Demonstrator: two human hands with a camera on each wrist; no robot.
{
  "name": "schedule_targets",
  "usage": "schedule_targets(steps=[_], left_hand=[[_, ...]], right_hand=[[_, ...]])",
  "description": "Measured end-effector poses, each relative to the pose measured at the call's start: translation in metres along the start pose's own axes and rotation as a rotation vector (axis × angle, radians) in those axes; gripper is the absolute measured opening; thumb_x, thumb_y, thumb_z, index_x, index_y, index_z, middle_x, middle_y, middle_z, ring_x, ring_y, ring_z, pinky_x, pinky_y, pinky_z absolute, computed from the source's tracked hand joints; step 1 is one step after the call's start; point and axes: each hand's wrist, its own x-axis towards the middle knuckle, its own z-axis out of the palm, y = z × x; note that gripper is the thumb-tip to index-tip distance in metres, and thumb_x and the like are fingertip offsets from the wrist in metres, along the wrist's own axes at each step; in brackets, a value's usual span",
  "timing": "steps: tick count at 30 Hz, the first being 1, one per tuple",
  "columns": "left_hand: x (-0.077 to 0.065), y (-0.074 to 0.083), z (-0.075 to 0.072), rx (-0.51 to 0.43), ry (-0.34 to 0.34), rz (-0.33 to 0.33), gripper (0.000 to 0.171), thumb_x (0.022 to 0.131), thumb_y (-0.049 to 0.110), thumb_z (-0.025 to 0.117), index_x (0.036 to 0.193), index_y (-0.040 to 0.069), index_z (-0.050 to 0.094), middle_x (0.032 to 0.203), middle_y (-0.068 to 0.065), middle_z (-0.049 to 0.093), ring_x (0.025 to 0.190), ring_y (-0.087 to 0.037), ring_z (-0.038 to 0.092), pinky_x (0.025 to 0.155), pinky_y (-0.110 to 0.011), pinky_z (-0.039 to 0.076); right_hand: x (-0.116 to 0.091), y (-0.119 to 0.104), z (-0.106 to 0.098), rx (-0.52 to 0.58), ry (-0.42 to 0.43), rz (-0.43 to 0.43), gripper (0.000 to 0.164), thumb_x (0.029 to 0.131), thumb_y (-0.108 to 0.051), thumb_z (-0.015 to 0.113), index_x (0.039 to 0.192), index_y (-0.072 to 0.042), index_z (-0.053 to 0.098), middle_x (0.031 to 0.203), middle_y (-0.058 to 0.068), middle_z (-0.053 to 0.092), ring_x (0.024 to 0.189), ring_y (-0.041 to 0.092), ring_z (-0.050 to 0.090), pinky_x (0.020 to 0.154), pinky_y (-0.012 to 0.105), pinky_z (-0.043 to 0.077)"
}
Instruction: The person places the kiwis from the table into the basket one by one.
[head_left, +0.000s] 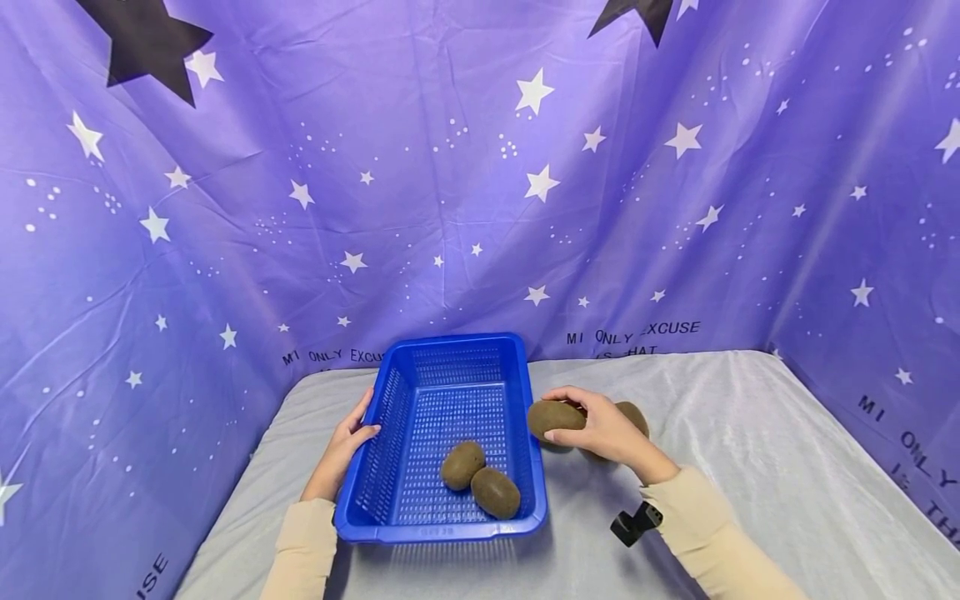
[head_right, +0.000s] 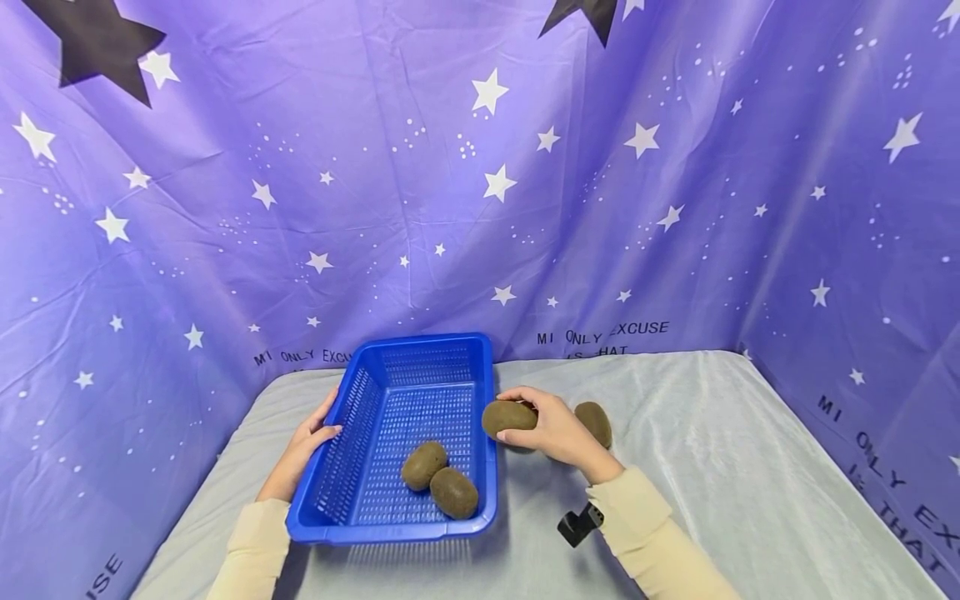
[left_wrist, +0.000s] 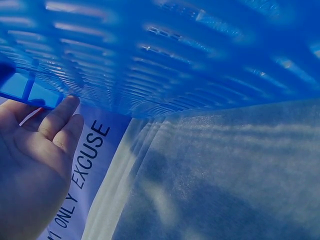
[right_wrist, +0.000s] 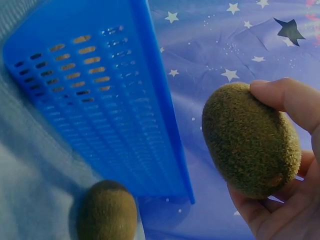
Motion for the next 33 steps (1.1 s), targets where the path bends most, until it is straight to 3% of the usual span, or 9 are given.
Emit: schedule_targets(steps=[6, 12, 19, 25, 33], left_hand=[[0.000, 0.000, 0.000, 0.008, 0.010, -0.001, 0.069, 0.093, 0.002, 0.045, 0.152, 0.015, 0.013, 0.152, -0.018, 0.020, 0.106, -0.011, 0.052, 0.082, -0.025, 0.050], [-0.002, 0.001, 0.001, 0.017, 0.014, -0.015, 0.069, 0.093, 0.004, 0.046, 0.152, 0.018, 0.014, 0.153, -0.017, 0.020, 0.105, -0.012, 0.052, 0.082, -0.026, 0.050], [-0.001, 0.001, 0.001, 0.002, 0.010, -0.009, 0.068, 0.093, 0.002, 0.045, 0.152, 0.016, 0.014, 0.151, -0.019, 0.022, 0.104, -0.012, 0.054, 0.081, -0.026, 0.050], [-0.002, 0.001, 0.001, 0.022, 0.013, 0.008, 0.068, 0.093, 0.002, 0.045, 0.152, 0.015, 0.014, 0.154, -0.016, 0.017, 0.108, -0.008, 0.050, 0.084, -0.023, 0.048], [-0.001, 0.000, 0.000, -0.013, -0.007, -0.001, 0.068, 0.094, 0.004, 0.046, 0.153, 0.016, 0.013, 0.153, -0.020, 0.019, 0.108, -0.014, 0.051, 0.082, -0.027, 0.050]], right_hand=[[0.006, -0.005, 0.008, 0.079, -0.026, 0.002, 0.049, 0.077, -0.027, 0.077, 0.120, -0.010, 0.061, 0.100, 0.002, 0.066, 0.084, 0.014, 0.059, 0.074, 0.028, 0.048], [0.009, -0.010, 0.017, 0.126, -0.049, 0.024, 0.050, 0.078, -0.022, 0.077, 0.122, -0.009, 0.059, 0.103, 0.004, 0.065, 0.087, 0.014, 0.059, 0.077, 0.028, 0.048], [0.009, -0.039, 0.018, 0.107, -0.087, -0.022, 0.045, 0.077, -0.009, 0.074, 0.119, -0.002, 0.059, 0.106, 0.010, 0.065, 0.091, 0.018, 0.058, 0.079, 0.029, 0.047], [0.012, -0.051, 0.020, 0.093, -0.124, -0.031, 0.044, 0.078, -0.008, 0.073, 0.119, -0.002, 0.059, 0.106, 0.010, 0.064, 0.091, 0.019, 0.057, 0.080, 0.030, 0.047], [0.023, -0.012, 0.041, 0.117, -0.131, -0.054, 0.048, 0.078, -0.024, 0.076, 0.121, -0.011, 0.059, 0.108, 0.000, 0.063, 0.095, 0.016, 0.056, 0.084, 0.031, 0.046]])
